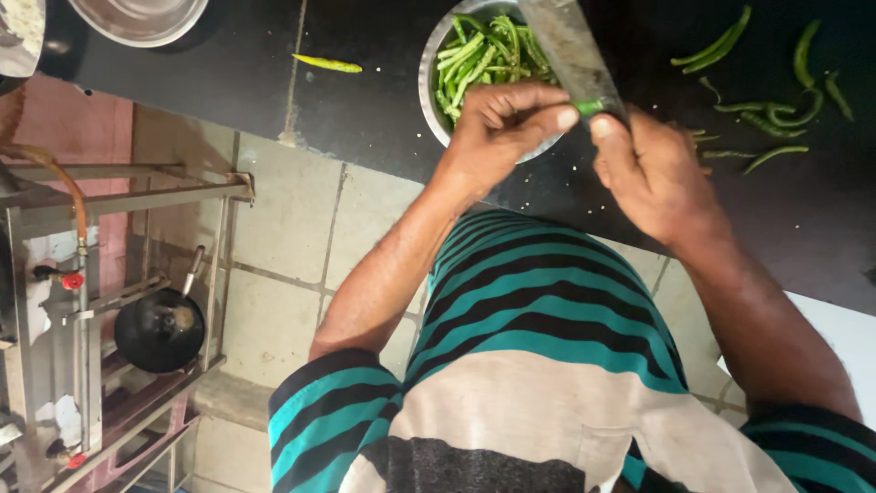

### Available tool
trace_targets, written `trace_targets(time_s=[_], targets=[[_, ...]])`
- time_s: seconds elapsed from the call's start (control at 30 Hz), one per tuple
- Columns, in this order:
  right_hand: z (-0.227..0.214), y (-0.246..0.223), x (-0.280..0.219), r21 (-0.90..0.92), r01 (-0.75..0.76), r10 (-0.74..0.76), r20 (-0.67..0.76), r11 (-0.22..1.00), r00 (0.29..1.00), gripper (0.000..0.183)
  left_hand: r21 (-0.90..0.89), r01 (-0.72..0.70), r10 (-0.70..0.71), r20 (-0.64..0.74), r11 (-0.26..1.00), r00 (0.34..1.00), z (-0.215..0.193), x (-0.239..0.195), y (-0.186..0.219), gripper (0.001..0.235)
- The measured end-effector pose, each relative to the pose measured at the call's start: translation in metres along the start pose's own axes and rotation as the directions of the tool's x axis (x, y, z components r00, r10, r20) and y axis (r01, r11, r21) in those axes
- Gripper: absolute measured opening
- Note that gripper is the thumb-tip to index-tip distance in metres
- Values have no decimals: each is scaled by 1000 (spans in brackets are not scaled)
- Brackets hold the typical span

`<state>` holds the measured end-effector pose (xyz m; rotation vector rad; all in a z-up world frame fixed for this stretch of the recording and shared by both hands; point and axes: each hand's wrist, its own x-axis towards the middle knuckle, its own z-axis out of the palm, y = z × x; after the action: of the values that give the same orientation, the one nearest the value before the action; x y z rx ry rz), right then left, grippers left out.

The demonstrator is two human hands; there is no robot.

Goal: The person cuts green chilies with a knife and places them into a metal bowl.

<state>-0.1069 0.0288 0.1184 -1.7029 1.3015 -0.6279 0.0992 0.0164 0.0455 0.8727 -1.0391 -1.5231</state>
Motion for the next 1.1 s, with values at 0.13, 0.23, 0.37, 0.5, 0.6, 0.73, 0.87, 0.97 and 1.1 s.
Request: trace_targets(time_s=[0.13,0.23,0.37,0.5,0.6,0.73,0.87,0.97,1.1], targets=[[2,4,12,-19,-26,27,61,999,998,34,4,49,-49,70,999,996,2,2,-4,17],[1,11,16,31,-93,91,57,995,994,37,-19,122,-121,51,992,991,-1,7,-4,25],[3,13,21,161,-110,100,66,981,993,36,-26,133,-134,-2,991,991,-12,5,0,24],[12,10,26,102,-45,35,97,994,995,33,-38,108,-109,-40,993,993,-13,2,-2,20],[19,15,30,22,-69,66,117,997,991,37,-62,97,-98,-17,993,995,-14,2,-7,15],[24,25,33,-14,-33,35,142,999,989,44,-33,113,-114,-20,993,993,-18,2,-13,12],[22,27,34,-24,-30,33,150,999,988,44,-112,181,-181,15,977,983,-20,6,-14,14],[20,21,29,144,-116,100,111,983,989,42,-86,153,-155,-21,984,988,-21,7,-11,22],[20,15,30,129,-111,94,131,985,987,41,-68,131,-132,-19,989,991,-23,3,-9,17]])
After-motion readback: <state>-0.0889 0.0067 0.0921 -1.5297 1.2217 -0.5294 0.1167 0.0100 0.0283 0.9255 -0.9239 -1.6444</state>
